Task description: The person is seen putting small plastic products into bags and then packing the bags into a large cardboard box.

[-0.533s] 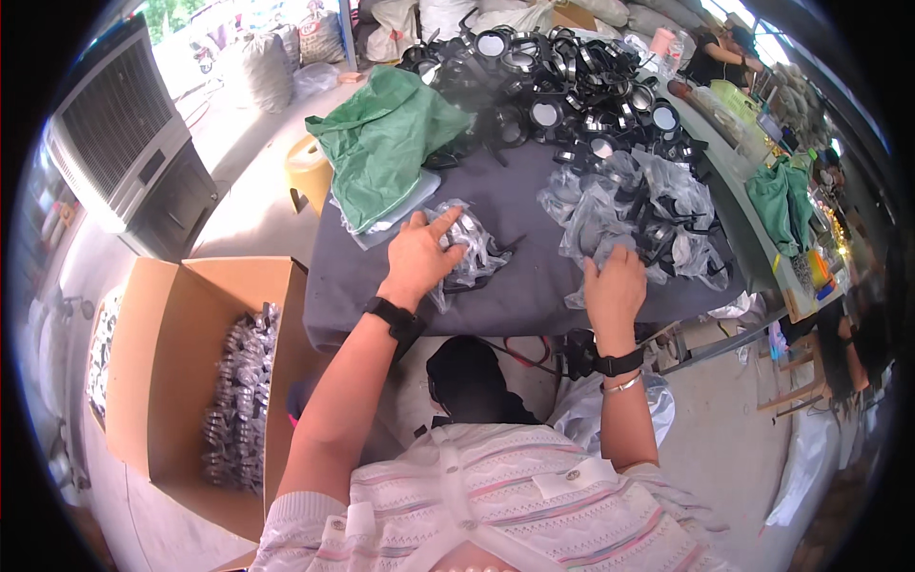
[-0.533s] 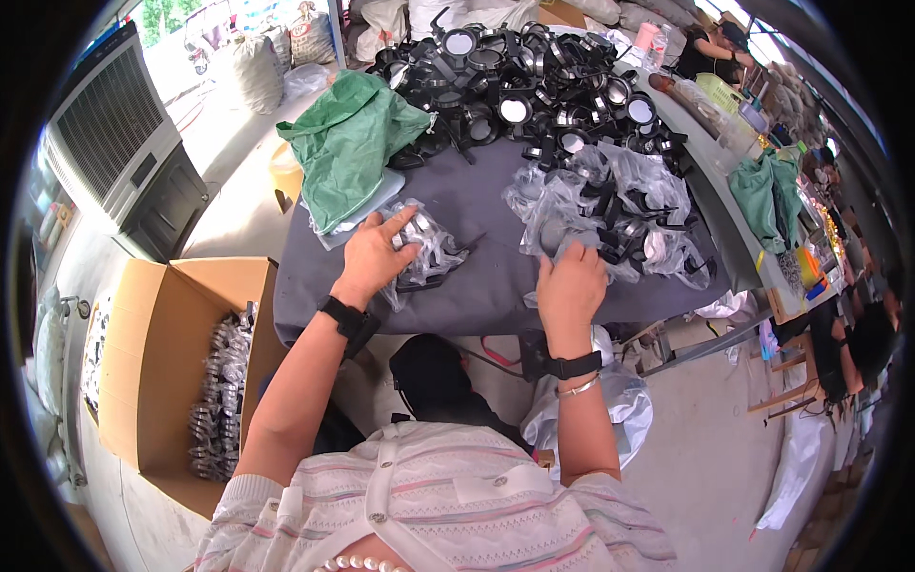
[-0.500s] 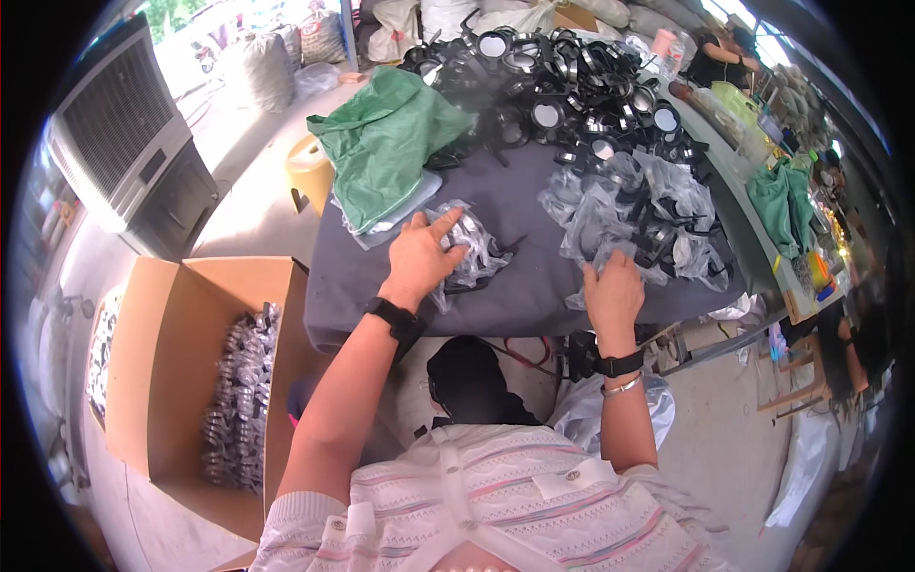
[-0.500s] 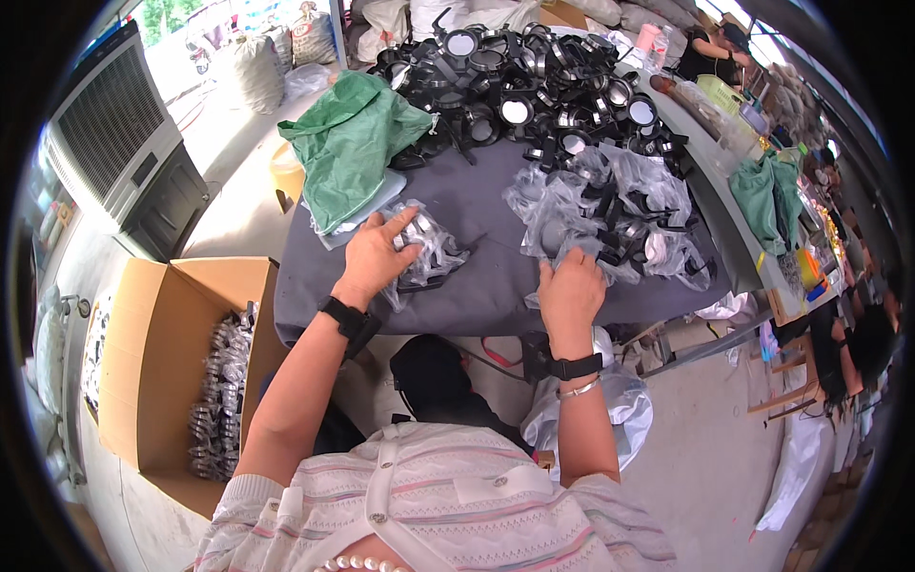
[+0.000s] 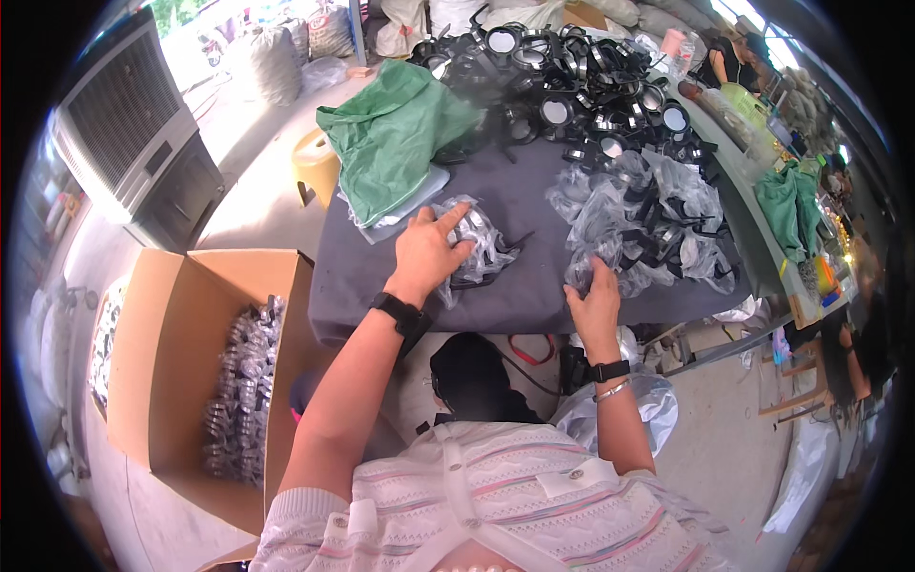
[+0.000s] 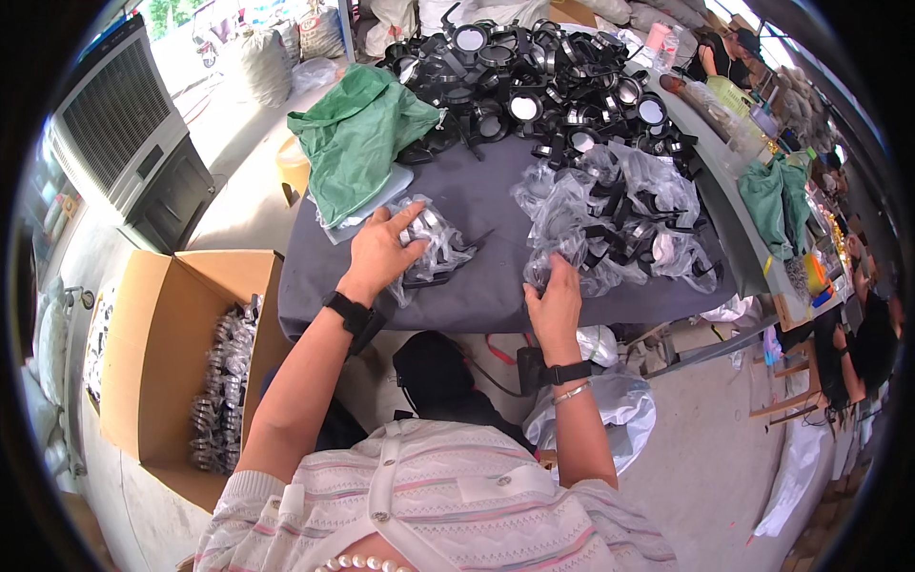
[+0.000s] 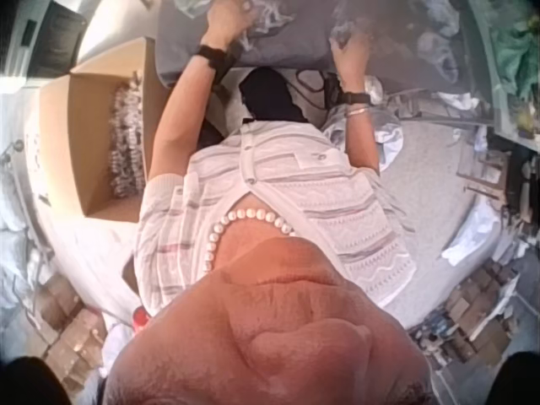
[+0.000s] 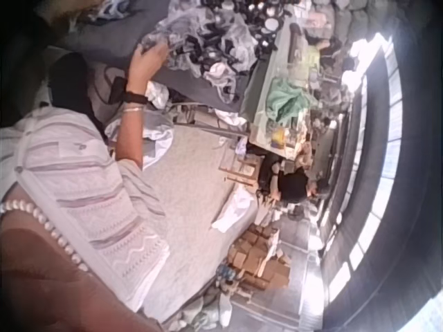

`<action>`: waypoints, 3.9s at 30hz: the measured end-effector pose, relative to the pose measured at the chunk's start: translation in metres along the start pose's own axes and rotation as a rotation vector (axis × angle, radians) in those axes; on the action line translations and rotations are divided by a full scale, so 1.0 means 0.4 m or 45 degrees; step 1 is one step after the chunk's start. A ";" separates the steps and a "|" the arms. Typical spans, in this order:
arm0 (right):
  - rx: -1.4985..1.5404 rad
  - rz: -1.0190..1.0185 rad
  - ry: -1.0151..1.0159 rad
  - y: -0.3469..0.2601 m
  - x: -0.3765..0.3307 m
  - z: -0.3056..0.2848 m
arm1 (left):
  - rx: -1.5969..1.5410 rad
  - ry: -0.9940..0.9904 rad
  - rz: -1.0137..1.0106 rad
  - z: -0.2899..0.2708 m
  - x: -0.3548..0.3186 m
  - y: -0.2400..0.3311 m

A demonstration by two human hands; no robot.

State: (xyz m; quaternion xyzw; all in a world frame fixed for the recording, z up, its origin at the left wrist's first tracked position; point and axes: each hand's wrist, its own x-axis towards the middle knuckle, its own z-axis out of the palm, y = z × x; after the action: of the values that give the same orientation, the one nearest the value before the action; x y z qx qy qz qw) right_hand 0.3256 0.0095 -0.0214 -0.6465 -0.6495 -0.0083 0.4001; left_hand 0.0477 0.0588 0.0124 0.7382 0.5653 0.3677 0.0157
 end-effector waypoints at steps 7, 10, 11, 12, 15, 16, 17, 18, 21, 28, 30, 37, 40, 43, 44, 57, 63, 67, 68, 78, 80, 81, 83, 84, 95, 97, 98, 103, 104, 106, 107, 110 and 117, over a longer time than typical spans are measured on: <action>-0.341 -0.639 0.101 -0.012 0.044 -0.007 | -0.003 0.023 -0.002 0.003 0.000 -0.005; -0.274 -0.770 0.163 -0.135 0.134 -0.046 | 0.007 0.013 -0.019 -0.002 -0.006 -0.009; -0.251 -0.760 0.093 -0.181 0.172 -0.049 | 0.011 0.016 -0.026 -0.002 -0.009 -0.007; -0.224 -0.752 0.025 -0.218 0.213 -0.039 | 0.007 0.015 -0.039 -0.006 -0.011 -0.007; -0.029 -0.625 -0.255 -0.259 0.337 0.064 | 0.011 0.021 -0.051 -0.007 -0.008 -0.005; -0.021 -0.639 -0.254 -0.256 0.372 0.105 | 0.012 0.011 -0.052 -0.009 -0.007 0.002; 0.068 -0.467 -0.567 -0.239 0.404 0.150 | 0.011 0.001 -0.051 -0.007 -0.004 0.010; 0.152 -0.288 -0.878 -0.222 0.424 0.189 | 0.017 -0.005 -0.062 -0.002 -0.001 0.014; 1.101 0.248 -1.409 -0.157 0.392 0.270 | 0.020 -0.032 -0.084 0.003 0.002 0.015; 0.927 -0.220 -1.483 -0.194 0.346 0.189 | -0.006 -0.008 -0.119 -0.009 -0.006 -0.002; 0.800 -0.362 -1.452 -0.183 0.349 0.184 | -0.005 -0.008 -0.126 -0.010 -0.005 0.005; 1.218 0.077 -1.592 -0.116 0.340 0.220 | -0.019 -0.039 -0.144 0.001 -0.002 0.010; 1.244 0.030 -1.555 -0.132 0.314 0.220 | -0.084 0.014 -0.149 0.015 -0.002 0.001; 1.262 0.009 -1.518 -0.152 0.309 0.218 | -0.161 0.069 -0.144 0.021 0.004 -0.007; 1.211 -0.041 -1.519 -0.152 0.319 0.218 | -0.182 0.085 -0.132 0.019 0.011 -0.009; 1.112 -0.168 -1.494 -0.113 0.343 0.267 | -0.195 -0.111 -0.183 0.015 0.044 -0.037; 1.241 -0.172 -1.583 -0.206 0.301 0.271 | -0.270 -0.005 -0.196 -0.031 -0.004 -0.066; 1.222 -0.241 -1.609 -0.310 0.290 0.283 | -0.283 0.022 -0.151 -0.108 -0.029 -0.128; 1.192 -0.263 -1.615 -0.367 0.280 0.285 | -0.255 0.013 -0.180 -0.149 -0.040 -0.147; 1.308 -0.710 -2.062 -1.076 0.139 0.531 | 0.079 0.207 -0.563 -0.715 -0.274 -0.450; 1.278 -0.834 -2.172 -1.246 0.084 0.603 | 0.085 0.300 -0.632 -0.810 -0.348 -0.559; 1.201 -0.945 -2.214 -1.327 0.061 0.642 | 0.048 0.373 -0.620 -0.845 -0.386 -0.628; 1.334 -0.950 -2.368 -1.457 -0.021 0.717 | 0.092 0.431 -0.735 -0.922 -0.458 -0.714; 1.318 -1.003 -2.425 -1.513 -0.050 0.767 | 0.143 0.425 -0.820 -0.951 -0.486 -0.748; 1.277 -0.871 -2.674 -1.616 -0.554 1.326 | 0.088 0.466 -1.268 -0.812 -0.904 -1.177; 1.223 -0.879 -2.642 -1.590 -0.606 1.384 | 0.055 0.500 -1.328 -0.753 -0.957 -1.225; 1.174 -0.865 -2.613 -1.578 -0.628 1.411 | 0.071 0.478 -1.376 -0.730 -0.981 -1.249; 1.184 -0.765 -2.475 -1.513 -0.720 1.531 | 0.112 0.451 -1.328 -0.629 -1.061 -1.358; 1.181 -0.722 -2.438 -1.505 -0.740 1.543 | 0.139 0.438 -1.282 -0.619 -1.079 -1.376; 1.076 -0.693 -2.425 -1.489 -0.770 1.589 | 0.106 0.435 -1.267 -0.593 -1.098 -1.406; 1.071 -0.688 -2.431 -1.478 -0.787 1.608 | 0.081 0.436 -1.246 -0.581 -1.107 -1.418; 1.163 -0.683 -2.333 -1.457 -0.837 1.643 | 0.140 0.409 -1.326 -0.554 -1.137 -1.441; 0.991 -0.731 -2.261 -1.409 -0.934 1.647 | 0.648 0.135 -1.362 -0.487 -1.202 -1.439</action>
State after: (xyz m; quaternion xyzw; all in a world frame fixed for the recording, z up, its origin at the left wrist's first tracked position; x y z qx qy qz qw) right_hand -0.5452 -0.0461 -0.3820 -0.0627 -0.8008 0.5924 -0.0622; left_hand -0.5785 -0.2170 -0.3506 0.3120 0.9292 0.1979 -0.0068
